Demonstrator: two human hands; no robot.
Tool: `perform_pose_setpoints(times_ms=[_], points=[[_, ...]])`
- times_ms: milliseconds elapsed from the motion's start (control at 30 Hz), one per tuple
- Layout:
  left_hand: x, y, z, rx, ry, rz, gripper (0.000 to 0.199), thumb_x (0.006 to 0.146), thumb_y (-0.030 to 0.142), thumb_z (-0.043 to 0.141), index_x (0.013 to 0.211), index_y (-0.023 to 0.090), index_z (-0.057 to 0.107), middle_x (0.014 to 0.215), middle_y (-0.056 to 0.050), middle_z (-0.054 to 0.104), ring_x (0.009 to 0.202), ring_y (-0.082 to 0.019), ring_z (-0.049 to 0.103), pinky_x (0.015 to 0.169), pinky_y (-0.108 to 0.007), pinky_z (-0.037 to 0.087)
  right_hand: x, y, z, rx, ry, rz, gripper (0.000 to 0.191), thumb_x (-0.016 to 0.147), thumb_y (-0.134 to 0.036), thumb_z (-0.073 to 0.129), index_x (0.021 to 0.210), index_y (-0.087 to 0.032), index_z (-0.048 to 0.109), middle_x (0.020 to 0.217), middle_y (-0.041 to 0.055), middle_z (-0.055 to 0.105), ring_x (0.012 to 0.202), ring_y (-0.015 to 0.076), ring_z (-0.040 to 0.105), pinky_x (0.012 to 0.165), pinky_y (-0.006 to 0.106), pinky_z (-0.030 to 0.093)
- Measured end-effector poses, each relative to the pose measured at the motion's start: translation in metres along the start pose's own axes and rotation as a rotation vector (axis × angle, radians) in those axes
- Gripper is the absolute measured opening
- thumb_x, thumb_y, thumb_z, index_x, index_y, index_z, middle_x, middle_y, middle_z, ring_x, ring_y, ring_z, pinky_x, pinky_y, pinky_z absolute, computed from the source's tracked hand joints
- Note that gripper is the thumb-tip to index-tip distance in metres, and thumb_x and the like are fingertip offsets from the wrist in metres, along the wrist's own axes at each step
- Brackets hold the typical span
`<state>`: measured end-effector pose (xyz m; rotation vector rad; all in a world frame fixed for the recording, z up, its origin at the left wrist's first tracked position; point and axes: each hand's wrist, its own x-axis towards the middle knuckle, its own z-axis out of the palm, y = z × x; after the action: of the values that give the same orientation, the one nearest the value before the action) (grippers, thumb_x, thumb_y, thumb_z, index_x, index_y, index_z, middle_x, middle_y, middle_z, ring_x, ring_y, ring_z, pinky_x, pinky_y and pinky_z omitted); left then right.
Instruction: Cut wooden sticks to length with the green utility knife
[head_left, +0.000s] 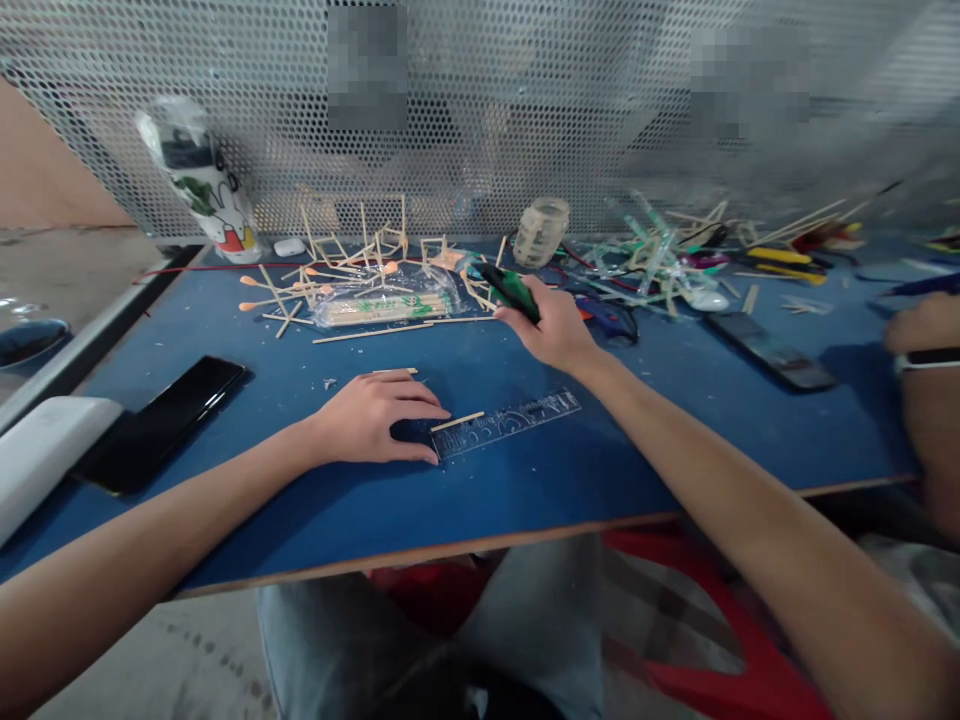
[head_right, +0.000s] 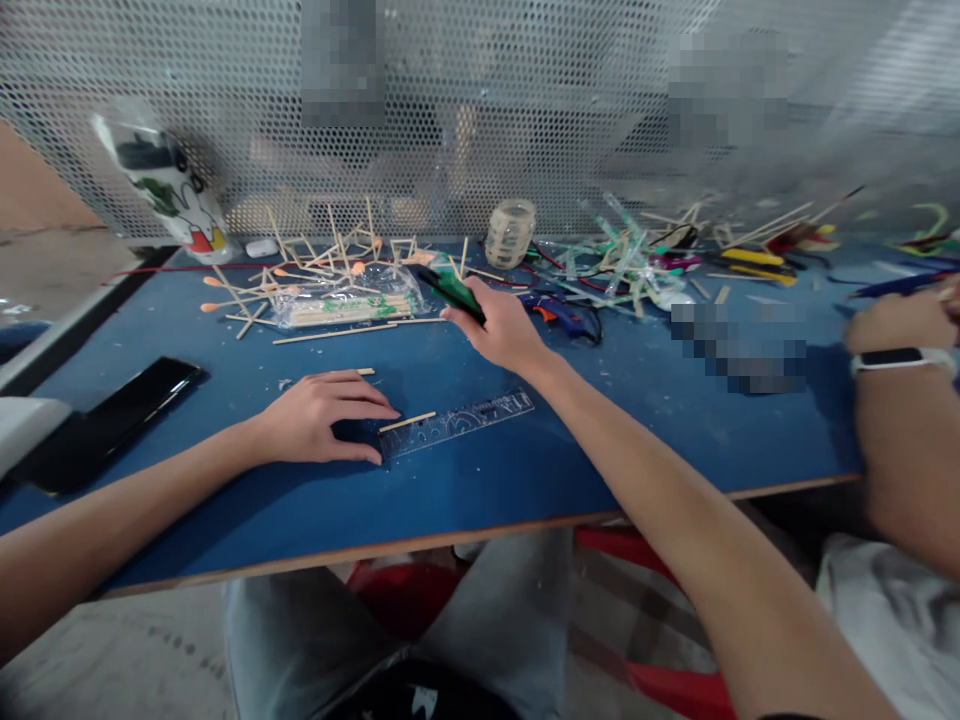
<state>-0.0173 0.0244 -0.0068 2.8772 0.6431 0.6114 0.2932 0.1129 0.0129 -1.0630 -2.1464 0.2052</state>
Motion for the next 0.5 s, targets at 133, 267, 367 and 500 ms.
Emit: perform_pose_setpoints(times_ms=[133,267,367,500], points=[[-0.001,-0.001,0.001,0.023,0.018,0.025,0.052,0.094,0.06,0.072,0.129,0.023,0.077,0.127,-0.008,0.079,0.115,-0.026,0.075,0.118,-0.049,0.053,-0.015,-0.024,-0.028,-0.109,-0.062,0.009,0.044,0.101,-0.042,0.05,0.139,-0.018,0.051,0.107,0.0121,0.072,0.087,0.0262,0.068,0.081,0.041,0.052],[-0.002,-0.003,0.002,0.033,0.016,0.072,0.053,0.095,0.059,0.071,0.133,0.023,0.075,0.131,-0.008,0.078,0.116,-0.027,0.075,0.12,-0.049,0.051,-0.068,-0.057,-0.057,-0.162,0.058,0.17,0.04,0.099,-0.044,0.057,0.13,-0.019,0.061,0.102,0.012,0.075,0.086,0.0267,0.071,0.082,0.043,0.057],[-0.002,-0.005,0.003,0.036,0.017,0.08,0.052,0.095,0.059,0.071,0.134,0.025,0.075,0.131,-0.007,0.078,0.116,-0.026,0.074,0.115,-0.047,0.055,-0.117,-0.089,-0.067,-0.07,0.05,0.391,0.035,0.102,-0.048,0.055,0.121,-0.021,0.067,0.074,0.0019,0.071,0.064,0.0196,0.069,0.071,0.035,0.057],[-0.001,-0.004,0.003,0.036,0.023,0.101,0.048,0.096,0.057,0.071,0.133,0.026,0.076,0.128,-0.006,0.079,0.11,-0.024,0.074,0.104,-0.041,0.06,-0.16,-0.129,-0.059,-0.05,-0.129,0.51,0.062,0.106,-0.04,0.049,0.165,-0.027,0.034,0.085,0.0005,0.076,0.053,0.0136,0.063,0.06,0.028,0.056]])
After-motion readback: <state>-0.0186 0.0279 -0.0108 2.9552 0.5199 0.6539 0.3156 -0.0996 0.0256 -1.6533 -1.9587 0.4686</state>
